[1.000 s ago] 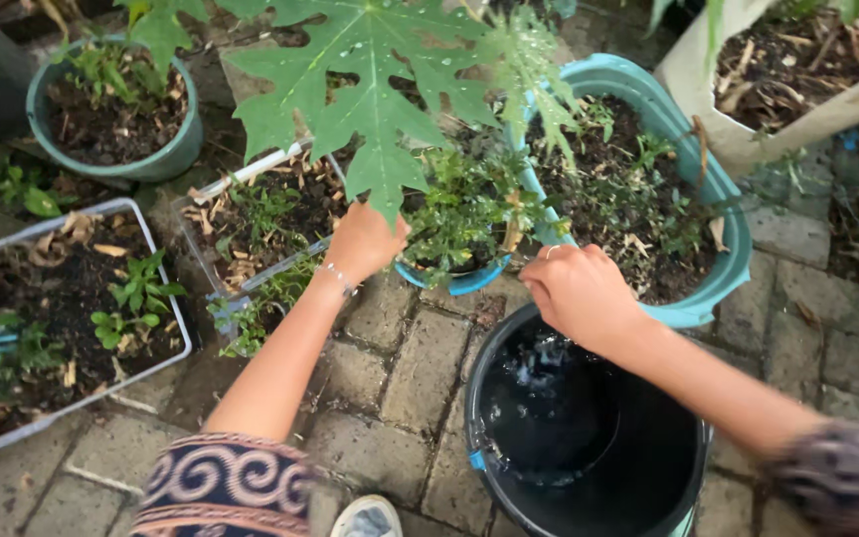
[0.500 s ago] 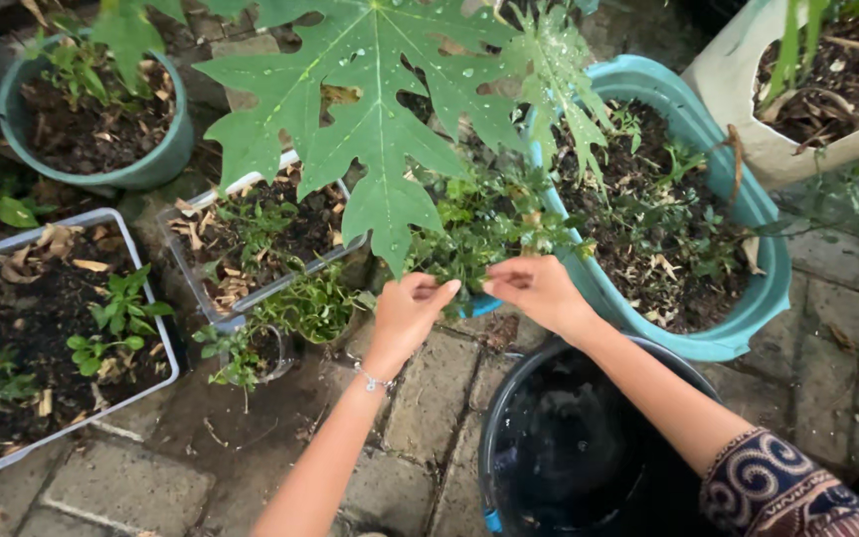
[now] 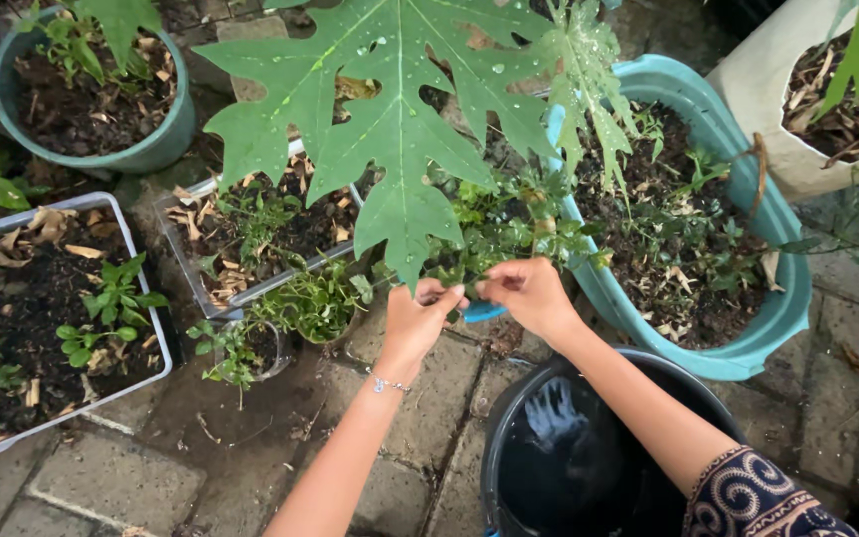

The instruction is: The person fills a bucket with water using a hose and then splashes water onto several potted plants on a brick patio.

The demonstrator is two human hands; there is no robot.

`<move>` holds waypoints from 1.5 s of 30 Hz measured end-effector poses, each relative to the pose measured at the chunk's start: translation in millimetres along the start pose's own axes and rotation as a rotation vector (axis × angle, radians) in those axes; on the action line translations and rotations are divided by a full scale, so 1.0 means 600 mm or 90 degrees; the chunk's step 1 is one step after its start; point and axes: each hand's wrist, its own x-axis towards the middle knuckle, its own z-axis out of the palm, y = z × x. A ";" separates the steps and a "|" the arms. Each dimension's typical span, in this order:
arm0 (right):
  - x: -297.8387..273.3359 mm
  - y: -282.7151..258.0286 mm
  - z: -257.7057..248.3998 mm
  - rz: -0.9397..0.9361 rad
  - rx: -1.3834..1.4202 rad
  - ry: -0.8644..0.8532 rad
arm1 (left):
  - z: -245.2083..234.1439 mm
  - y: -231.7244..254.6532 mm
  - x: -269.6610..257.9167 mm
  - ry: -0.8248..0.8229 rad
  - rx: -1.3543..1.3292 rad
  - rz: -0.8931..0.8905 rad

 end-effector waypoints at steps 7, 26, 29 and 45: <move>-0.002 -0.041 -0.005 -0.050 -0.228 0.044 | 0.004 -0.005 -0.006 -0.022 0.006 -0.028; -0.011 -0.031 -0.016 -0.007 -0.046 0.001 | 0.008 -0.030 0.008 -0.062 -0.078 -0.077; -0.011 -0.046 -0.006 0.065 -0.180 -0.021 | 0.012 -0.049 0.014 -0.046 -0.029 -0.047; -0.019 0.008 -0.004 -0.243 -0.385 -0.023 | 0.045 -0.070 0.039 -0.042 -0.290 -0.199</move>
